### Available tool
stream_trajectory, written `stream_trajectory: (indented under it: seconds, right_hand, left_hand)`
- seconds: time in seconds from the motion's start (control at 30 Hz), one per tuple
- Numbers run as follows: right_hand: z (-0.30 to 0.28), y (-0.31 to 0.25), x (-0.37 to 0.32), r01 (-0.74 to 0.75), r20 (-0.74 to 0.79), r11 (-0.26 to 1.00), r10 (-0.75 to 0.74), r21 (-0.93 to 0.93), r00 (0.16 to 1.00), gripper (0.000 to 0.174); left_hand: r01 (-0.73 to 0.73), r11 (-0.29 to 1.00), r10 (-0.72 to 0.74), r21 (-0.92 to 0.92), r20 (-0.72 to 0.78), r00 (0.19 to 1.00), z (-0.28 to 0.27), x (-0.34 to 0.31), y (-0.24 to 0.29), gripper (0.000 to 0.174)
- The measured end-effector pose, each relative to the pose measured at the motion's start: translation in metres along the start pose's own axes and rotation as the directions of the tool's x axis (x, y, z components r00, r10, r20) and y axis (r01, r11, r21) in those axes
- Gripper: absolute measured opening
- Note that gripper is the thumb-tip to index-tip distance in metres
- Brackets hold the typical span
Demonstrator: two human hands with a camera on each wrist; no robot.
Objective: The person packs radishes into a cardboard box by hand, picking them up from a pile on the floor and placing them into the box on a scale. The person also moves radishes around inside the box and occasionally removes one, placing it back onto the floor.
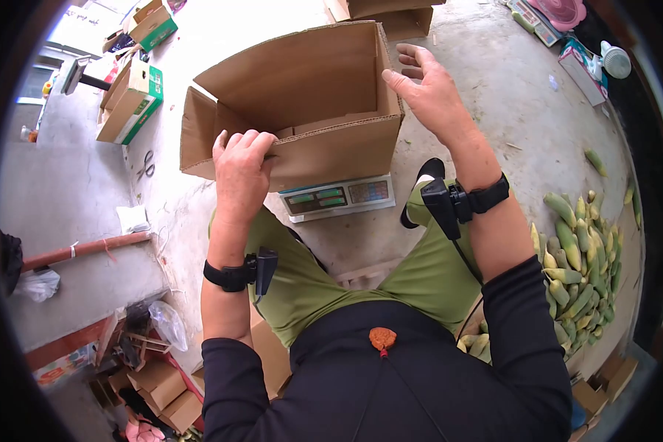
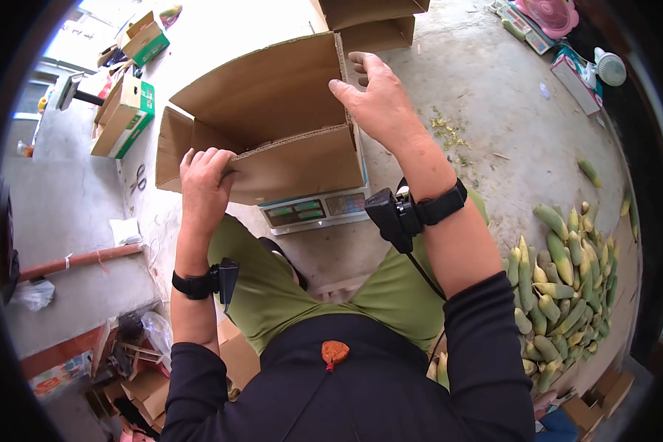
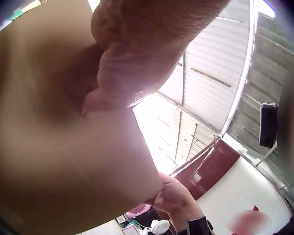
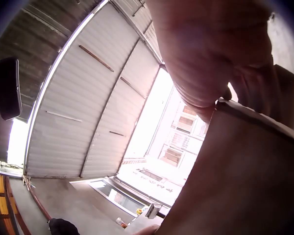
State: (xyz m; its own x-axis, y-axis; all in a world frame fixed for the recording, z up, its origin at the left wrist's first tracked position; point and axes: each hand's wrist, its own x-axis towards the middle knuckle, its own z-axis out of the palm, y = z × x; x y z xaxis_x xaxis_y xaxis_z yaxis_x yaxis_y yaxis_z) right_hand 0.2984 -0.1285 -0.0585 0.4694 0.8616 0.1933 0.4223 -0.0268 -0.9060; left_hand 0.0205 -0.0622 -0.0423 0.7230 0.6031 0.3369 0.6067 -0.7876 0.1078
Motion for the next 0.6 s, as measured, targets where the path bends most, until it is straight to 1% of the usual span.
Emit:
stream_trajectory:
  seconds: [0.03,0.1,0.13,0.2,0.23,0.3,0.33,0.43,0.47,0.5,0.57,0.6]
  right_hand:
    - [-0.002,0.0,0.0,0.003,-0.01,1.0,-0.003,-0.004,1.0,0.056]
    - [-0.006,-0.004,0.0,0.004,-0.037,0.992,0.0,0.126,0.999,0.05]
    - [-0.01,-0.007,-0.001,0.006,-0.044,0.993,0.0,0.122,0.999,0.05]
    - [-0.018,-0.016,-0.003,-0.042,-0.016,0.944,0.05,0.328,0.999,0.041]
    - [-0.024,-0.021,-0.002,-0.043,-0.02,0.944,0.053,0.327,0.998,0.041]
    - [-0.041,-0.026,-0.003,-0.027,-0.042,0.907,0.049,0.421,0.998,0.036]
    - [-0.049,-0.025,-0.004,-0.028,-0.044,0.908,0.051,0.419,0.998,0.036]
    - [-0.08,-0.015,-0.011,-0.037,-0.052,0.954,0.055,0.297,0.997,0.033]
    - [-0.091,-0.008,-0.017,-0.049,-0.073,0.968,0.069,0.248,0.995,0.034]
    - [-0.103,0.002,-0.024,-0.053,-0.079,0.969,0.074,0.243,0.994,0.034]
    - [-0.127,0.028,-0.041,-0.21,-0.131,0.964,0.232,0.165,0.964,0.035]
    - [-0.138,0.044,-0.054,-0.223,-0.141,0.962,0.245,0.159,0.959,0.035]
  left_hand:
    - [-0.002,1.0,0.002,0.01,0.002,1.0,0.0,0.001,-0.001,0.025]
    - [-0.012,1.0,0.012,0.014,-0.002,1.0,-0.001,0.003,-0.003,0.024]
    - [-0.012,1.0,0.012,0.015,0.004,1.0,-0.001,0.004,-0.004,0.023]
    - [-0.016,1.0,0.015,0.013,0.009,1.0,-0.001,0.004,-0.003,0.022]
    - [-0.004,1.0,0.004,0.021,0.009,1.0,-0.001,0.003,-0.002,0.022]
    - [0.004,1.0,-0.005,0.026,0.012,1.0,-0.001,0.0,0.0,0.021]
    - [0.01,0.999,-0.011,0.039,0.013,1.0,-0.002,-0.002,0.001,0.021]
    - [0.017,0.999,-0.018,0.049,0.014,1.0,-0.001,-0.003,0.005,0.021]
    - [0.026,0.998,-0.026,0.056,0.013,1.0,-0.001,-0.003,0.006,0.021]
    - [0.02,0.999,-0.021,0.049,0.016,1.0,0.0,-0.003,0.008,0.021]
    - [0.021,0.998,-0.022,0.057,0.013,1.0,0.003,-0.002,0.01,0.021]
    - [-0.005,0.998,0.003,0.066,0.024,1.0,0.004,-0.002,0.007,0.022]
